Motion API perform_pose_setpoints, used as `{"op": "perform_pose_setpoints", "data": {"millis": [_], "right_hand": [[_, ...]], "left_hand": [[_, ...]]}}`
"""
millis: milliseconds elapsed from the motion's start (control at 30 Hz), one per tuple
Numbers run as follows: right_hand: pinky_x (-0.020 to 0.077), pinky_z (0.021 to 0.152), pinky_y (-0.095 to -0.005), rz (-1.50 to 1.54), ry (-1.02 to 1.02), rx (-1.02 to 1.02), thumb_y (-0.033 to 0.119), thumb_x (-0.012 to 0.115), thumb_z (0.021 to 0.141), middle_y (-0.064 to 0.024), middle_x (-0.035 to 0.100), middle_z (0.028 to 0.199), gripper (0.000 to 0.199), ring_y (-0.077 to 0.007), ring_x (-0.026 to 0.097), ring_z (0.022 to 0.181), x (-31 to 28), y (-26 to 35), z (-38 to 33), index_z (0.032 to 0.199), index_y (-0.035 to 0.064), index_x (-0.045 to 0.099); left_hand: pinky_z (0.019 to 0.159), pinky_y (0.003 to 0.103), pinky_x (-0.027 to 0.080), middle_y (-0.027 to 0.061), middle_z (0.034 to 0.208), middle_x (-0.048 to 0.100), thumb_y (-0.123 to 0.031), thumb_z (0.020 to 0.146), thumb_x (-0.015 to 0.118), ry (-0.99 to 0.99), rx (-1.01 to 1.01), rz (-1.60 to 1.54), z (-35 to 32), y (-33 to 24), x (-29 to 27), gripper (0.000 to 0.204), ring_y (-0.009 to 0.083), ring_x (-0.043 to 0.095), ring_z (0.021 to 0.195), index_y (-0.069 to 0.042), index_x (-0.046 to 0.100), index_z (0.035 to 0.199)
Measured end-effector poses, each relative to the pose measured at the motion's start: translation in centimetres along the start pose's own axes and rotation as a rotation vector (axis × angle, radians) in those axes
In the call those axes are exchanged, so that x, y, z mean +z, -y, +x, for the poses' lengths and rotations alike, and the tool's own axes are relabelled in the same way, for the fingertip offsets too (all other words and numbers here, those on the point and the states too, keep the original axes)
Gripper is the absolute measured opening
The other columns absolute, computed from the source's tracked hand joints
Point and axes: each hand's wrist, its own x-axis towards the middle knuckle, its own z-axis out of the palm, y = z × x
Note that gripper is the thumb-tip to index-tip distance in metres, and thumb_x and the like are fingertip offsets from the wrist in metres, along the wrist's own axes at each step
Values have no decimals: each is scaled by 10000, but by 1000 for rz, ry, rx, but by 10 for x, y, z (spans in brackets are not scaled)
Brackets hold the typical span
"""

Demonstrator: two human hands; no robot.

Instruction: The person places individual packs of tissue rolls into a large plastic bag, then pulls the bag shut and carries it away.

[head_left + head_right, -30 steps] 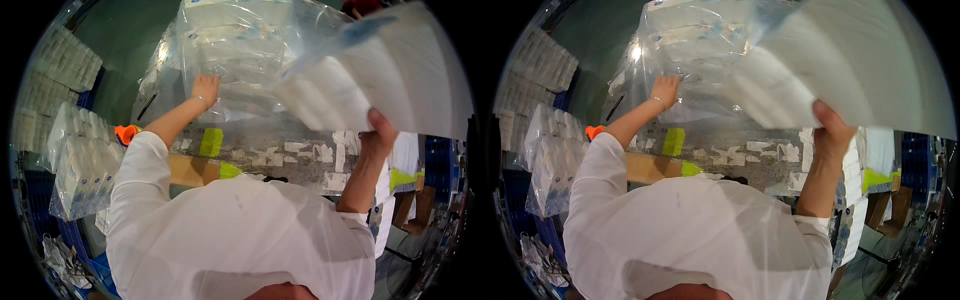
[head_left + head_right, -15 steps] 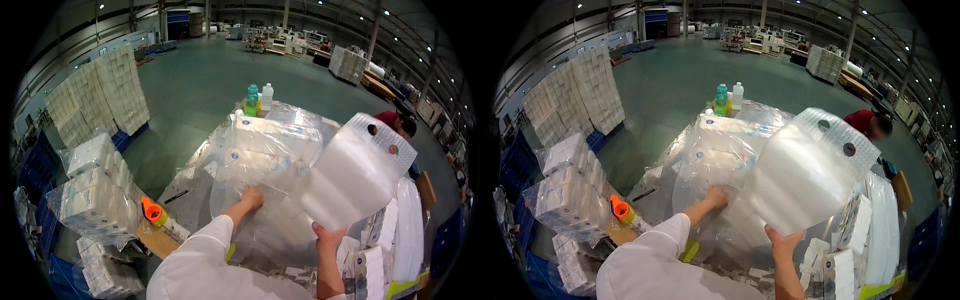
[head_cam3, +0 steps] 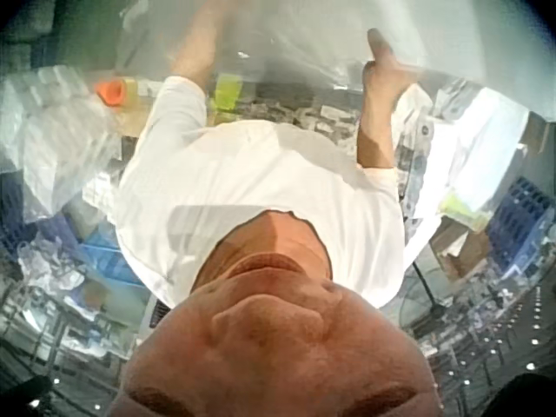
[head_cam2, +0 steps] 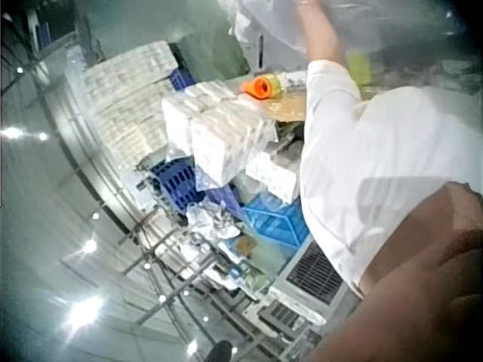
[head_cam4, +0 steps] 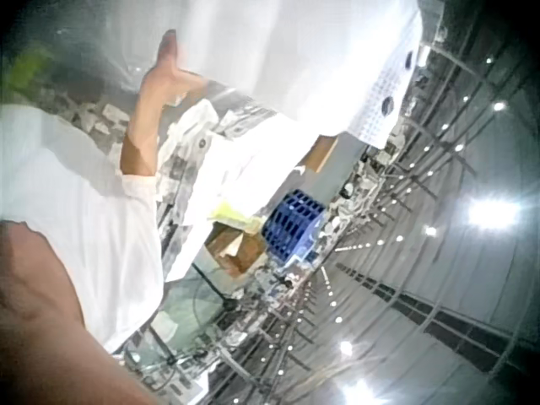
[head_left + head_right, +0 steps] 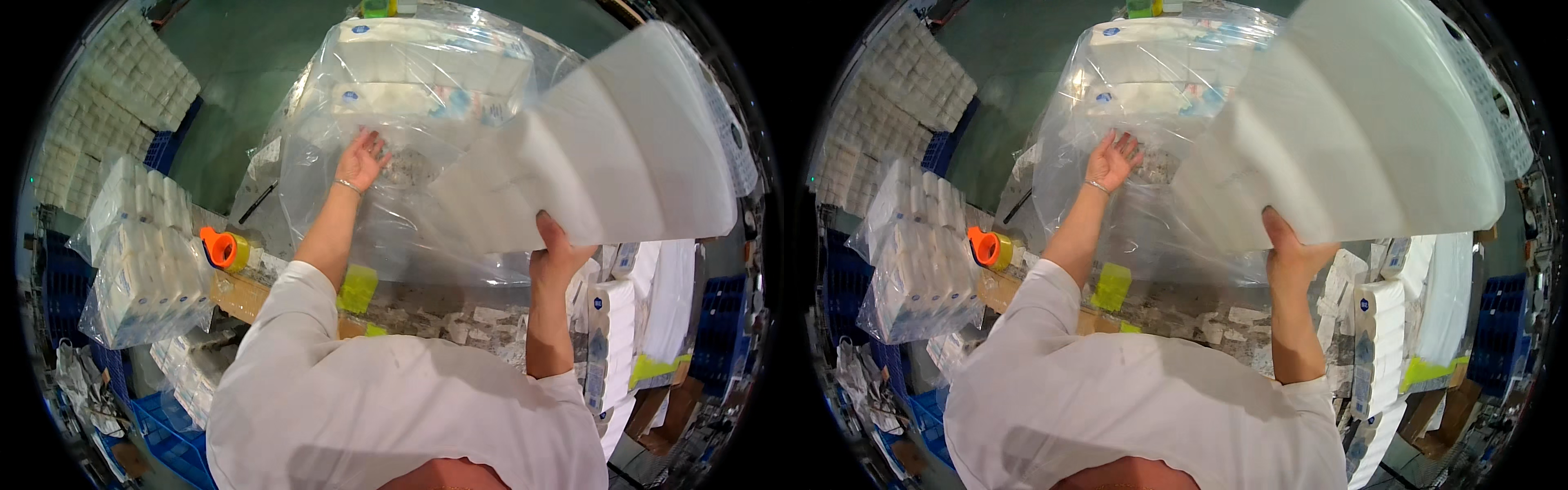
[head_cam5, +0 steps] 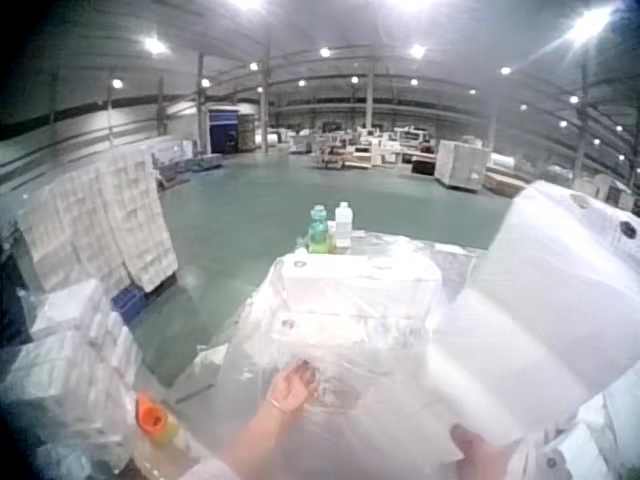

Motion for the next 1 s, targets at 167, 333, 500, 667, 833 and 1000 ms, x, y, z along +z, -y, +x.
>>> {"op": "perform_pose_setpoints", "data": {"millis": [167, 333, 500, 667, 833, 1000], "right_hand": [[441, 777, -328, -596, 341, -688, 127, 657, 719, -87, 576, 999, 302, -268, 555, 884, 1, 12, -18, 1010, 91, 584], [360, 872, -386, 403, 413, -341, 214, 776, 544, -149, 407, 1155, 858, -290, 449, 997, 101, 42, -15, 1232, 30, 297], [320, 904, -419, 16, 375, -635, 171, 742, 542, -162, 449, 1102, 783, -346, 428, 1024, 108, 2, 21, 1196, 26, 336], [332, 926, -421, -421, 416, -676, 154, 713, 553, -186, 494, 1108, 694, -331, 465, 1040, 91, -20, 66, 1165, 3, 423], [329, 957, -377, -601, 617, -586, 140, 667, 568, -191, 478, 1181, 668, -325, 431, 1120, 123, -42, 114, 1180, 1, 441], [352, 932, -423, -553, 799, -646, 135, 595, 599, -184, 479, 1180, 628, -298, 435, 1129, 195, -27, 142, 1197, 17, 447]], "left_hand": [[1007, 458, 253, 99, 1158, 506, -297, 864, 509, 224, 59, 321, -47, -55, 119, 309, 260, 382, 1188, -81, 508, 1086], [819, 373, 457, 108, 965, 580, -230, 908, 435, 567, 7, 486, -54, -144, 162, 214, 222, 536, 970, -61, 553, 965], [902, 321, 359, 114, 994, 587, -234, 895, 465, 730, 262, 928, -111, -187, 208, 247, 192, 522, 995, -19, 581, 933], [933, 312, 328, 101, 1015, 600, -206, 892, 470, 591, 666, 1180, -130, -196, 182, 240, 191, 521, 1003, -13, 608, 858], [861, 267, 372, 104, 981, 608, -145, 877, 467, 444, 1142, 1299, -164, -166, 202, 236, 173, 531, 958, 22, 618, 807], [805, 282, 402, 104, 924, 619, -89, 843, 478, 402, 1372, 1332, -193, -143, 195, 190, 210, 538, 918, 13, 616, 764]]}}
